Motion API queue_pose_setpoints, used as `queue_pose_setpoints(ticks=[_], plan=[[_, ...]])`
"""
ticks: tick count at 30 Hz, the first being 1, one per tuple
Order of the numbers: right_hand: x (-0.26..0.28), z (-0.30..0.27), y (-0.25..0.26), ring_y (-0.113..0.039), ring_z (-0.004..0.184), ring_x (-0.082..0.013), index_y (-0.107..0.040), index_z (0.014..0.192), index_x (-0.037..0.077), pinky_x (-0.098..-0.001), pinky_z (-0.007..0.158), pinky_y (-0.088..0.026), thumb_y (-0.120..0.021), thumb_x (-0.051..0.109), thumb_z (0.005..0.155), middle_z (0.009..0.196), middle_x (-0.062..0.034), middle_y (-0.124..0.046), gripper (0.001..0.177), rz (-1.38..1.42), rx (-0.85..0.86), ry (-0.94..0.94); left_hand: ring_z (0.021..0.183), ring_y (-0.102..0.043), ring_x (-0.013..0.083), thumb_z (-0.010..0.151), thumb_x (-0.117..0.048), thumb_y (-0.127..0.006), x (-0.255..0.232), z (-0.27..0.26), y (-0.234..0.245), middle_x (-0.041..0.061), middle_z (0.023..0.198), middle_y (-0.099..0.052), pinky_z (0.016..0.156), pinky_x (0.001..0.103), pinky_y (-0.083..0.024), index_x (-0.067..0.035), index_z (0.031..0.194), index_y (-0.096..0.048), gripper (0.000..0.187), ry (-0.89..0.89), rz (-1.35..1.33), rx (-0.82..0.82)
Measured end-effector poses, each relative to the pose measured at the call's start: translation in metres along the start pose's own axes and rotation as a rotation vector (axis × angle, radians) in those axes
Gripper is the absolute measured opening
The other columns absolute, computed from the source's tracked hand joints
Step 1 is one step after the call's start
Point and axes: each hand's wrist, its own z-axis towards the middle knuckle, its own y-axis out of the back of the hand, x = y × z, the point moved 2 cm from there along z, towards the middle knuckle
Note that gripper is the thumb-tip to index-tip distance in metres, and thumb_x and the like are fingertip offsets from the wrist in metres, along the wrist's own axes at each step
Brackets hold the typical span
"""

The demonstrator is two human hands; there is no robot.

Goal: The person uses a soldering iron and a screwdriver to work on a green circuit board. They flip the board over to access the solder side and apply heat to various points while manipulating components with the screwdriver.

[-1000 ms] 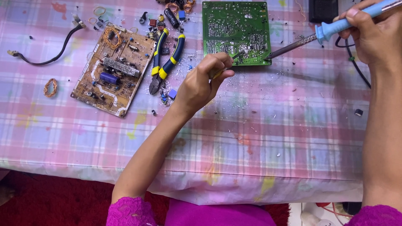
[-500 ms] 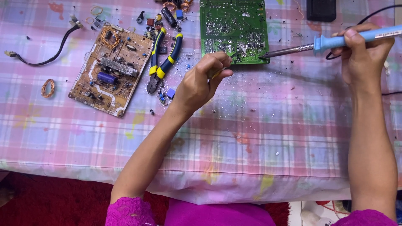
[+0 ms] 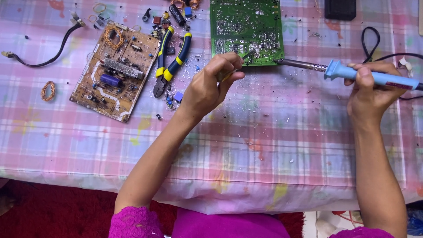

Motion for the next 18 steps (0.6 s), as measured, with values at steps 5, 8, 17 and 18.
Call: queue_pose_setpoints(ticks=[5, 8, 17, 18], plan=[[-0.006, -0.003, 0.0, -0.055, 0.069, -0.022, -0.051, 0.09, 0.005, -0.0284, 0.056, -0.047, -0.065, 0.024, 0.092, 0.09, -0.0118, -0.056, 0.024, 0.039, -0.135, -0.158, 0.082, -0.064, 0.025, 0.095, -0.004, -0.049, 0.0, -0.001, 0.0, 0.018, 0.098, -0.054, 0.07, 0.031, -0.056, -0.001, 0.101, -0.029, 0.021, 0.009, -0.012, 0.002], [-0.01, -0.003, 0.0, -0.054, 0.072, -0.0233, -0.047, 0.096, 0.007, -0.0293, 0.058, -0.048, -0.064, 0.022, 0.094, 0.092, -0.0135, -0.056, 0.022, 0.07, -0.149, -0.161, 0.086, -0.064, 0.0256, 0.095, -0.003, -0.049, -0.001, 0.0, 0.0, 0.018, 0.1, -0.054, 0.073, 0.031, -0.056, -0.002, 0.1, -0.03, 0.02, 0.043, -0.063, 0.002], [-0.013, -0.002, 0.002, -0.056, 0.073, -0.0217, -0.048, 0.096, 0.007, -0.0271, 0.055, -0.046, -0.066, 0.028, 0.091, 0.092, -0.012, -0.055, 0.028, 0.063, -0.173, -0.2, 0.088, -0.062, 0.0271, 0.095, -0.004, -0.048, -0.002, 0.001, 0.001, 0.019, 0.099, -0.053, 0.072, 0.031, -0.055, -0.001, 0.1, -0.029, 0.02, 0.021, -0.04, 0.005], [-0.013, -0.002, 0.003, -0.057, 0.076, -0.0214, -0.047, 0.097, 0.009, -0.0271, 0.057, -0.047, -0.066, 0.027, 0.092, 0.092, -0.0116, -0.056, 0.026, 0.074, -0.163, -0.202, 0.087, -0.062, 0.0267, 0.095, -0.004, -0.048, -0.002, 0.001, 0.001, 0.019, 0.099, -0.053, 0.072, 0.031, -0.055, -0.001, 0.1, -0.029, 0.019, 0.024, -0.047, 0.006]])
